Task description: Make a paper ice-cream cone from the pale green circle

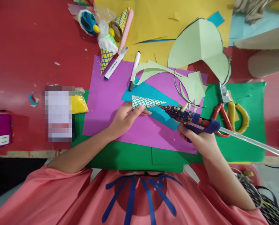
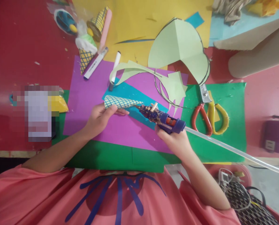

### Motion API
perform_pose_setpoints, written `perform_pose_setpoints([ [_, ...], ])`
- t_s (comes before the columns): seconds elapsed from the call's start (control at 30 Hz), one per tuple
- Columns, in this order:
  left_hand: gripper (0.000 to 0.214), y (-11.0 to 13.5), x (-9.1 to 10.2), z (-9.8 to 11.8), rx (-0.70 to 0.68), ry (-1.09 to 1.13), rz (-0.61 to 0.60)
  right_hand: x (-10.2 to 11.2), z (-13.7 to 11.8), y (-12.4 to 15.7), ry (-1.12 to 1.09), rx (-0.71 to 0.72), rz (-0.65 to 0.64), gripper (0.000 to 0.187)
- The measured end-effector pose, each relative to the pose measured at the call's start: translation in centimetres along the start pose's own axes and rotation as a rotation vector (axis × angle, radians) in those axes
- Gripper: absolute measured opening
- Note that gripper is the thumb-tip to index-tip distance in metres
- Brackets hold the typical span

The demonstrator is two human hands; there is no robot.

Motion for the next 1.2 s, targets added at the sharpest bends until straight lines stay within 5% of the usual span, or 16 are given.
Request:
perform_pose_setpoints([
  [0.77, 0.038, 0.0, 0.1, -0.5, -0.073, -0.053, -0.005, -0.7, -0.5, 0.2, -0.022, 0.027, -0.050, 0.012],
  [1.2, 0.041, -0.1, 0.0, -0.5, 0.010, 0.026, -0.009, 1.4, 0.6, -0.1, -0.101, 0.014, 0.008, 0.016],
])
Point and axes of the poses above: each hand's wrist, its own y-axis away from the middle knuckle, its own x-axis out of the back of the hand, z = x × y, the point moved 3 cm from there along -y, towards the middle knuckle, and after that the axes turned 8 degrees about -y, right-handed, at the moved point
